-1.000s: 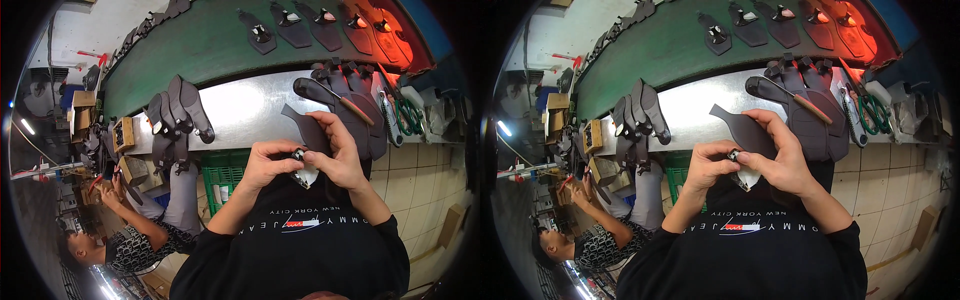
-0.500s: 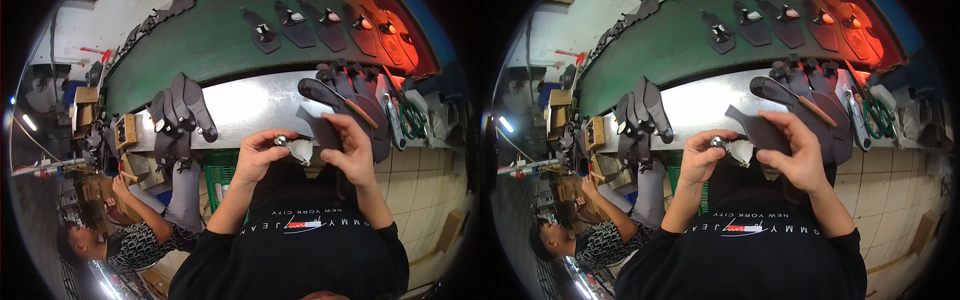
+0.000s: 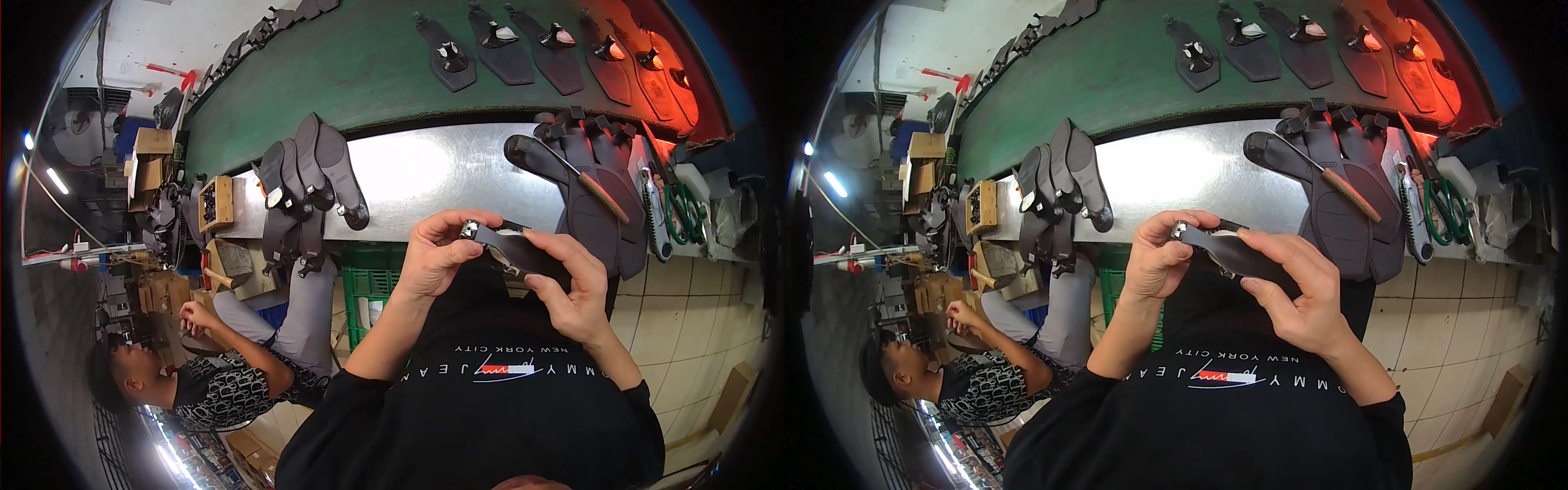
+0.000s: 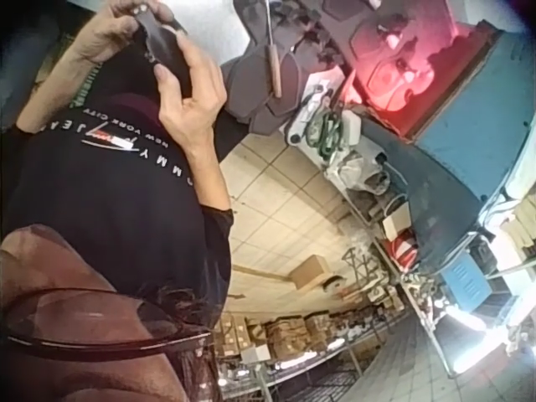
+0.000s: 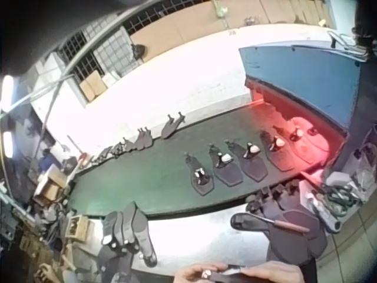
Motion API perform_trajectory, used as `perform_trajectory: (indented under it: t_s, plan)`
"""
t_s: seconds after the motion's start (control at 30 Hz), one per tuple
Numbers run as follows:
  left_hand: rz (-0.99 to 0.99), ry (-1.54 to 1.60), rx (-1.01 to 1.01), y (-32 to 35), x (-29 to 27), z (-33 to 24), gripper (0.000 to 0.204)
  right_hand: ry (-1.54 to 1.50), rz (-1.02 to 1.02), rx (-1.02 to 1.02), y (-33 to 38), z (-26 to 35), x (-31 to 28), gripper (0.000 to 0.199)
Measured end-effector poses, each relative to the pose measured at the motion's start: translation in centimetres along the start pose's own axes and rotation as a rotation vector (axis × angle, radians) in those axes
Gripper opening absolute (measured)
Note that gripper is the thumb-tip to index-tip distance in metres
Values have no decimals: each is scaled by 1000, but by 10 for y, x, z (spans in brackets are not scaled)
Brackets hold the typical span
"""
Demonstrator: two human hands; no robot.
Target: Assembling shoe components on an assembly line by trimming and joining parts.
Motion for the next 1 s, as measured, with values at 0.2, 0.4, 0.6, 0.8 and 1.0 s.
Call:
perform_trajectory:
  t_s: [0.2, 0.4, 0.6, 0.8, 1.0]
  plan:
    - [-7, -18, 0, -1, 0, 0, 32, -11, 2, 11, 0, -1, -1, 43]
    - [4, -67, -8, -1, -1, 0, 33, 12, 14, 18, -1, -1, -1, 41]
    - [-11, -239, -12, 2, 3, -6, 34, 75, 43, 6, -3, 6, -1, 41]
    - [101, -488, 145, 2, 16, -18, 36, 215, 65, -85, -7, 19, 0, 40]
    - [152, -419, 138, 5, 15, -15, 40, 335, 92, -144, -6, 27, 2, 42]
Point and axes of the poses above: each hand's wrist, its own y-axis away from the middle knuckle, its own x-axis out of the palm, z = x × y, the point moved 9 cm from there along -y, towards the middle knuckle, and after that the axes turned 5 degrees about -y, right-handed, at the moved point
